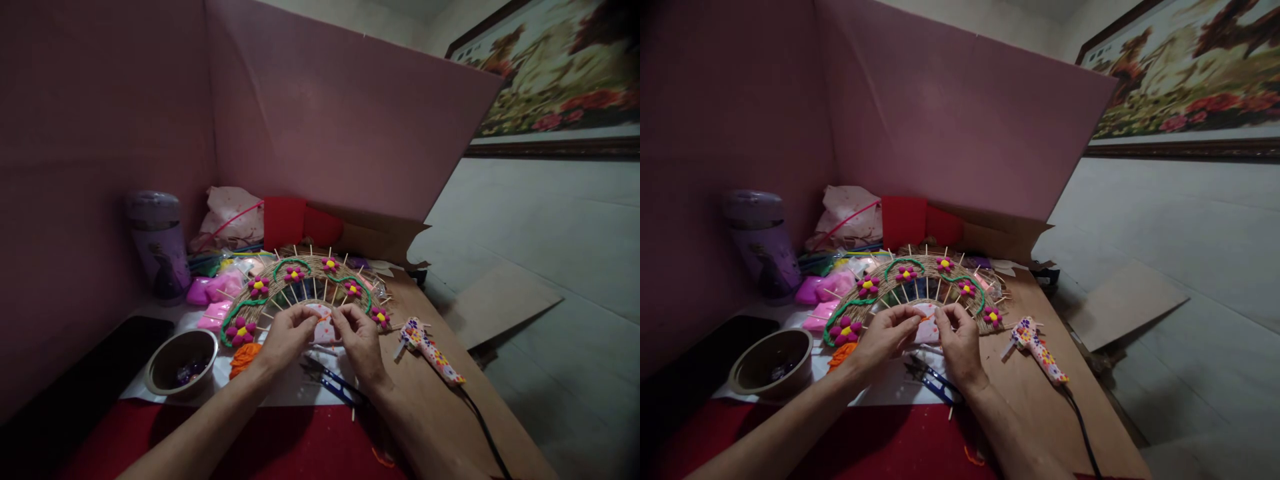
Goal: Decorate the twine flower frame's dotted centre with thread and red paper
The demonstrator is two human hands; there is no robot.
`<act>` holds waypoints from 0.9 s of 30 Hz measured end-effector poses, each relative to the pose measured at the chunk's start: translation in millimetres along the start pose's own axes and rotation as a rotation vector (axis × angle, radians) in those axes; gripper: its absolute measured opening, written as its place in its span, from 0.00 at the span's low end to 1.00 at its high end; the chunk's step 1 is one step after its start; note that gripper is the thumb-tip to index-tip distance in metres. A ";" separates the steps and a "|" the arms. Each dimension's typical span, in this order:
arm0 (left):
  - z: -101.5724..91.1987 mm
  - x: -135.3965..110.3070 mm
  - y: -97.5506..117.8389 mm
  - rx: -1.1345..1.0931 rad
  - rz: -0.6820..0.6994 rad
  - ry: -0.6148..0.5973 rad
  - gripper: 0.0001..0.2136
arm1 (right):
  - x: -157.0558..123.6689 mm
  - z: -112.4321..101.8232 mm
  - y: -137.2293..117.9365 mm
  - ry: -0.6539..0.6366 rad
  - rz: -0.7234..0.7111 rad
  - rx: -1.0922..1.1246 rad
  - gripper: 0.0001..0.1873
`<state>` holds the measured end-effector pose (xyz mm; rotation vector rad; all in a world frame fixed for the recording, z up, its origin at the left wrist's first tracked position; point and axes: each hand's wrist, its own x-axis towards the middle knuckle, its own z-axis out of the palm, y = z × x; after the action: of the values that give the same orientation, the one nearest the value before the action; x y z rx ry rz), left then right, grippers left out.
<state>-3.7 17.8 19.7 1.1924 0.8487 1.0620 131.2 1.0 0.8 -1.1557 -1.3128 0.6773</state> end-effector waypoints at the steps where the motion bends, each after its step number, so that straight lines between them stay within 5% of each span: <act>1: 0.6 -0.7 1.3 0.004 -0.007 -0.001 0.07 | 0.0 -0.1 -0.6 0.003 0.001 0.002 0.14; 27: -2.1 -0.5 0.7 0.072 -0.082 -0.028 0.09 | -0.5 -0.8 -0.4 0.055 0.006 -0.035 0.14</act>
<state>-6.0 18.0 20.0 1.2200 0.9129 0.9530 131.7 0.2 1.1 -1.1993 -1.2794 0.6252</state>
